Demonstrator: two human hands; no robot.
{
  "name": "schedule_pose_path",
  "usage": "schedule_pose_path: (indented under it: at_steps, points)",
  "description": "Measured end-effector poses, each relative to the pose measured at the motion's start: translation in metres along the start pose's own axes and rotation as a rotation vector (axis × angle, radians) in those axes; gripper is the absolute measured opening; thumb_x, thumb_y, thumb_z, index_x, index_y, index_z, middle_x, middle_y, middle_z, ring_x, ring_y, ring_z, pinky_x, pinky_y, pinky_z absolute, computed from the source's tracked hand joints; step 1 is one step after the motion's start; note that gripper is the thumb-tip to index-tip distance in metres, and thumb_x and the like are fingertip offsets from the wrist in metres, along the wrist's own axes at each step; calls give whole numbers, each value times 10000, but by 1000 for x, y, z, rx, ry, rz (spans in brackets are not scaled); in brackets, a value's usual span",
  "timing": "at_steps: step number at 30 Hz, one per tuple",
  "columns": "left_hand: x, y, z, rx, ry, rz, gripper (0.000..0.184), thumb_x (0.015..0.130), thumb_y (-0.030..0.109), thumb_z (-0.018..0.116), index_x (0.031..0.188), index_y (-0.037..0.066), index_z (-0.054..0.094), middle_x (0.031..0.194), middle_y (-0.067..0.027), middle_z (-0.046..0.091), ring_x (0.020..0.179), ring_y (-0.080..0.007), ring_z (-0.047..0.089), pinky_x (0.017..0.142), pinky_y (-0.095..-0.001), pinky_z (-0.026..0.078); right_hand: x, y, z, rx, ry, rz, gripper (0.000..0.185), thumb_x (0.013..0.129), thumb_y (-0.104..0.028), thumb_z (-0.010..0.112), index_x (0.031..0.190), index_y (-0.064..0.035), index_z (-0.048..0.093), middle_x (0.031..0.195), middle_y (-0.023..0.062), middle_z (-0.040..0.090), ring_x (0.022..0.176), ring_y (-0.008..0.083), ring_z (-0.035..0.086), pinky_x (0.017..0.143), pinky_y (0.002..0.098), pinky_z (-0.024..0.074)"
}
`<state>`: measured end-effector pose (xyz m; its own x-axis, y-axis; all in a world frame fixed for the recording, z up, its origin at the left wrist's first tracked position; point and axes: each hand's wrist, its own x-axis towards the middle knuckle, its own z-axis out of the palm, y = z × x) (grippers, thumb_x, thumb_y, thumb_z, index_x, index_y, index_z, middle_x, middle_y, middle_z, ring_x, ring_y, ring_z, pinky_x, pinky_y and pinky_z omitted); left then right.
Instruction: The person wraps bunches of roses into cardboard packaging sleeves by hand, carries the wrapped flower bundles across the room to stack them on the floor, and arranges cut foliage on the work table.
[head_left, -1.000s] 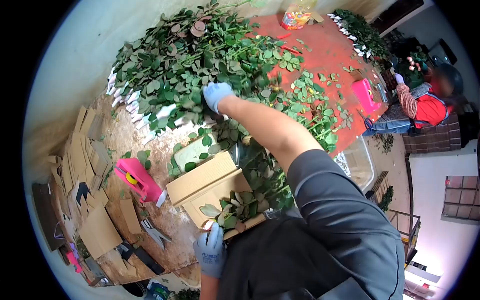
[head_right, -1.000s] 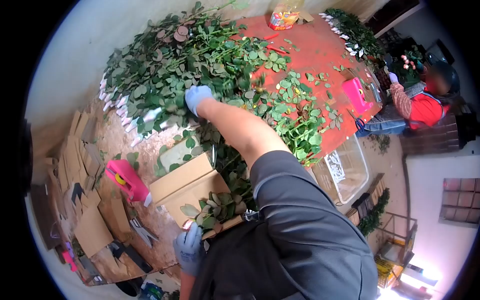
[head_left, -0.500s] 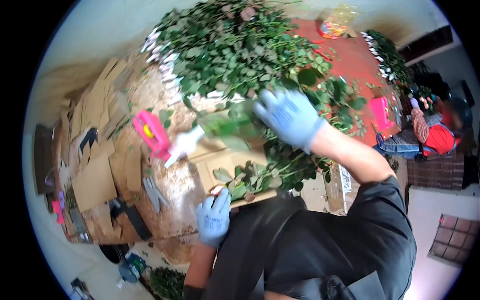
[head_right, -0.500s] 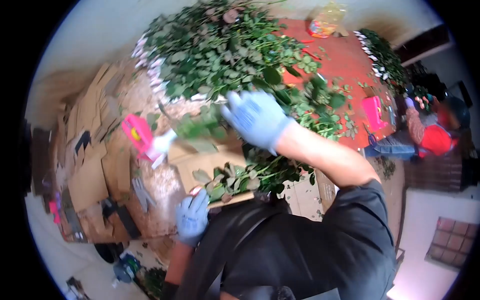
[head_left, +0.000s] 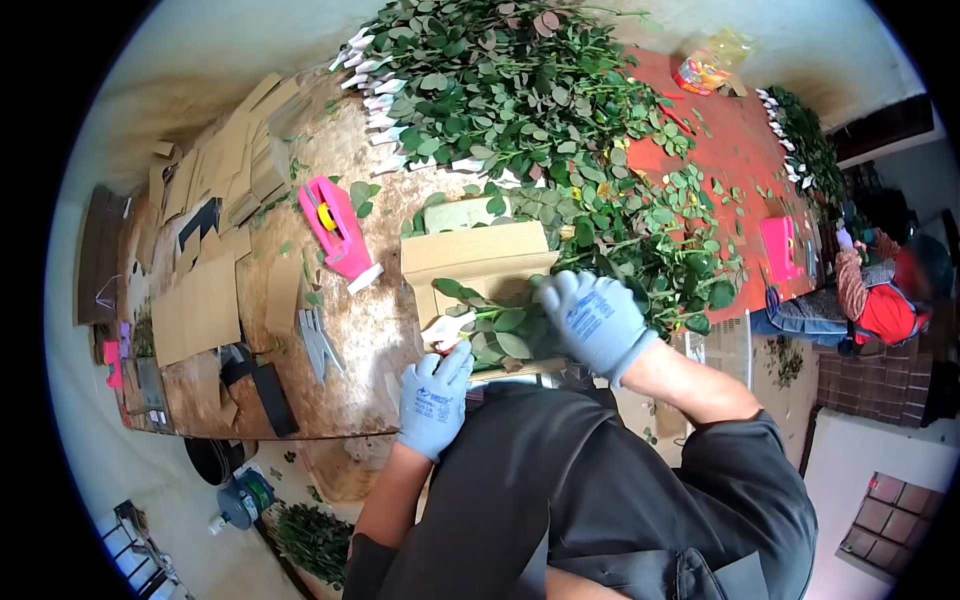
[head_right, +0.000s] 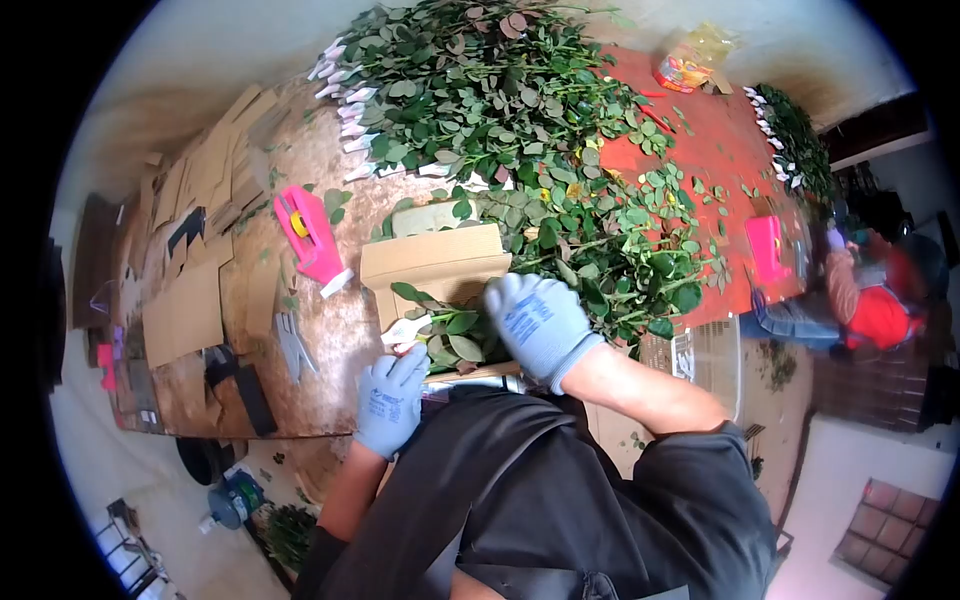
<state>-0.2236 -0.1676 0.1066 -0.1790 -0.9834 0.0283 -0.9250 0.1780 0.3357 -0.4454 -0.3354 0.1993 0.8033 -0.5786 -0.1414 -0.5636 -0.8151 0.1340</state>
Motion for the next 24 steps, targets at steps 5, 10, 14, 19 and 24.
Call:
schedule_pose_path:
  at_steps: [5, 10, 14, 19, 24]
  points:
    - [2, 3, -4, 6, -19, -18, 455, 840, 160, 610, 1287, 115, 681, 1417, 9, 599, 1044, -225, 545, 861, -424, 444, 48, -47, 35, 213, 220, -249, 333, 927, -212, 577, 1212, -43, 607, 919, 80, 623, 769, 238, 677, 621, 378, 550]
    - [1, 4, -4, 32, -11, -19, 462, 827, 169, 617, 1280, 107, 677, 1404, 0, 600, 1037, -224, 547, 859, -419, 446, 68, -44, 50, 190, -98, -381, 456, 944, -253, 615, 1317, 0, 549, 944, 104, 628, 816, 245, 696, 633, 407, 532]
    - [8, 10, -13, -11, -29, -40, 403, 835, 201, 665, 1220, 83, 690, 1333, -27, 630, 1033, -246, 559, 878, -424, 449, 63, -52, 67, 250, -23, -299, 426, 927, -235, 637, 1279, -18, 537, 886, 87, 640, 704, 253, 696, 629, 416, 539]
    - [27, -11, -44, -81, 65, -66, 391, 890, 308, 684, 1220, 99, 687, 1225, -47, 660, 929, -264, 578, 821, -433, 465, 68, -46, 64, 305, -145, -288, 397, 897, -256, 691, 1206, -50, 551, 935, 112, 647, 785, 276, 717, 652, 440, 548]
    - [59, -41, -46, 109, -127, -22, 217, 887, 262, 680, 1032, 101, 696, 967, -60, 648, 917, -271, 583, 811, -438, 451, 70, -41, 63, 477, -143, -282, 535, 746, -190, 826, 1199, -69, 569, 1000, 147, 678, 863, 334, 739, 685, 483, 567]
